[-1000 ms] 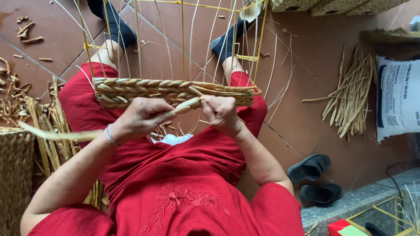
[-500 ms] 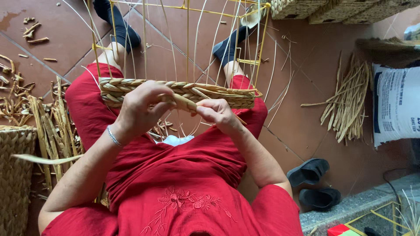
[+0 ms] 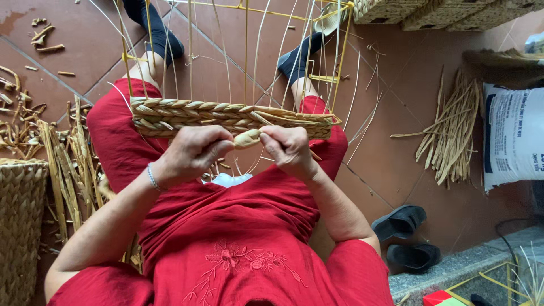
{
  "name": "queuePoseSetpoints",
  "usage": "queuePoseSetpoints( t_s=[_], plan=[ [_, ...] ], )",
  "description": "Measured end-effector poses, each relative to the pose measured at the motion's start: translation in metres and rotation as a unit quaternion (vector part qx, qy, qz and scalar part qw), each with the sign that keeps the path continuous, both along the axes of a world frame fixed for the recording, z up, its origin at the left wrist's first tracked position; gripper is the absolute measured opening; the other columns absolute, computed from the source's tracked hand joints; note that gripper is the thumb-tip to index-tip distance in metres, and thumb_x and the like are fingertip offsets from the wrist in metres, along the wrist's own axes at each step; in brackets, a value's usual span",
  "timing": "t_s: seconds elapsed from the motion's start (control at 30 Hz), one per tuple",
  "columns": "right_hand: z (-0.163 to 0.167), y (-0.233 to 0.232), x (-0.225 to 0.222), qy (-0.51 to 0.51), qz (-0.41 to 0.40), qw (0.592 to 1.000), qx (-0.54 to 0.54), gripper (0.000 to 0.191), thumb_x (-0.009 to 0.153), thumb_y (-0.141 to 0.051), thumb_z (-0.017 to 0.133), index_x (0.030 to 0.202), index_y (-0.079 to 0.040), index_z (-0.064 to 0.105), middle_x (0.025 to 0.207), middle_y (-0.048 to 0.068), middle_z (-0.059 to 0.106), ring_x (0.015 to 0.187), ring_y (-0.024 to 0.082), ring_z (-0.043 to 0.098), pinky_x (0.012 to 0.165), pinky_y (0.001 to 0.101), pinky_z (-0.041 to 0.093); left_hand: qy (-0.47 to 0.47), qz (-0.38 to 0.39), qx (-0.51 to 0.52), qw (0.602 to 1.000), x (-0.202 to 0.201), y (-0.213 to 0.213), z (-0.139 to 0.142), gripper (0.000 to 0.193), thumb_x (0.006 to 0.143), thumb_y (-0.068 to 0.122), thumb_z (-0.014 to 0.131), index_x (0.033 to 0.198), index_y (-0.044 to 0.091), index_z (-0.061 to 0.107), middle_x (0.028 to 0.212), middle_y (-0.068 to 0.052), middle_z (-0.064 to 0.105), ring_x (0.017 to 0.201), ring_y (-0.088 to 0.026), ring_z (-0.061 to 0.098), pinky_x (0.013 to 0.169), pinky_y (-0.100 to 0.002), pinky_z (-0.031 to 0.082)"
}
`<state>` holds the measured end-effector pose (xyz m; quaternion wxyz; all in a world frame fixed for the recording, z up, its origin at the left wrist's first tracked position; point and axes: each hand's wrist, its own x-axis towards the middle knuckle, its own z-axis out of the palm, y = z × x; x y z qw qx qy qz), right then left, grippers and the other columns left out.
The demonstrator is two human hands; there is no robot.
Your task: The person sits on the floor weaving a basket, threading and tightening long dried plant strands around a woven basket body held across their lap. They tuck and pull strands through the weave, briefly cut a strand with scissors, and continue weaving new strands around the rim.
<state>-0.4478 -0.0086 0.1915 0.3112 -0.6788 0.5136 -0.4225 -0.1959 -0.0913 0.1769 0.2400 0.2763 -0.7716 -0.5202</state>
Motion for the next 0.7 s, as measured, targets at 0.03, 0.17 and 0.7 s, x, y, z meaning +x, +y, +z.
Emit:
queuePoseSetpoints(
  t_s=[0.03, 0.17, 0.7],
  plan=[
    [0.003, -0.001, 0.004, 0.028, 0.000, 0.999, -0.024, 0.008, 0.100, -0.002, 0.066, 0.106, 0.001, 0.071, 0.074, 0.005, 0.066, 0.064, 0.012, 0.066, 0.059, 0.0279, 0.053, -0.018, -0.006, 0.114, 0.993, 0.000, 0.001, -0.004, 0.013, 0.101, 0.014, 0.065, 0.100, 0.003, 0.071, 0.079, -0.007, 0.070, 0.072, -0.015, 0.067, 0.066, -0.032, 0.055],
    [0.011, -0.005, 0.011, 0.074, -0.016, 0.996, -0.051, 0.009, 0.098, 0.001, 0.067, 0.105, 0.000, 0.072, 0.071, 0.009, 0.066, 0.060, 0.017, 0.068, 0.058, 0.0303, 0.054, 0.214, -0.081, 0.318, 0.920, -0.007, 0.004, -0.014, 0.017, 0.106, 0.016, 0.063, 0.105, -0.001, 0.062, 0.110, -0.009, 0.068, 0.098, -0.014, 0.067, 0.088, -0.031, 0.056],
    [0.024, -0.022, 0.003, 0.160, 0.055, 0.978, -0.123, 0.007, 0.098, -0.006, 0.070, 0.105, -0.004, 0.071, 0.085, 0.012, 0.071, 0.076, 0.029, 0.072, 0.070, 0.0375, 0.057, 0.250, -0.069, 0.439, 0.860, -0.011, 0.006, -0.003, 0.059, 0.093, 0.008, 0.071, 0.147, -0.005, 0.051, 0.132, -0.018, 0.068, 0.116, -0.029, 0.071, 0.102, -0.040, 0.056]
  ],
)
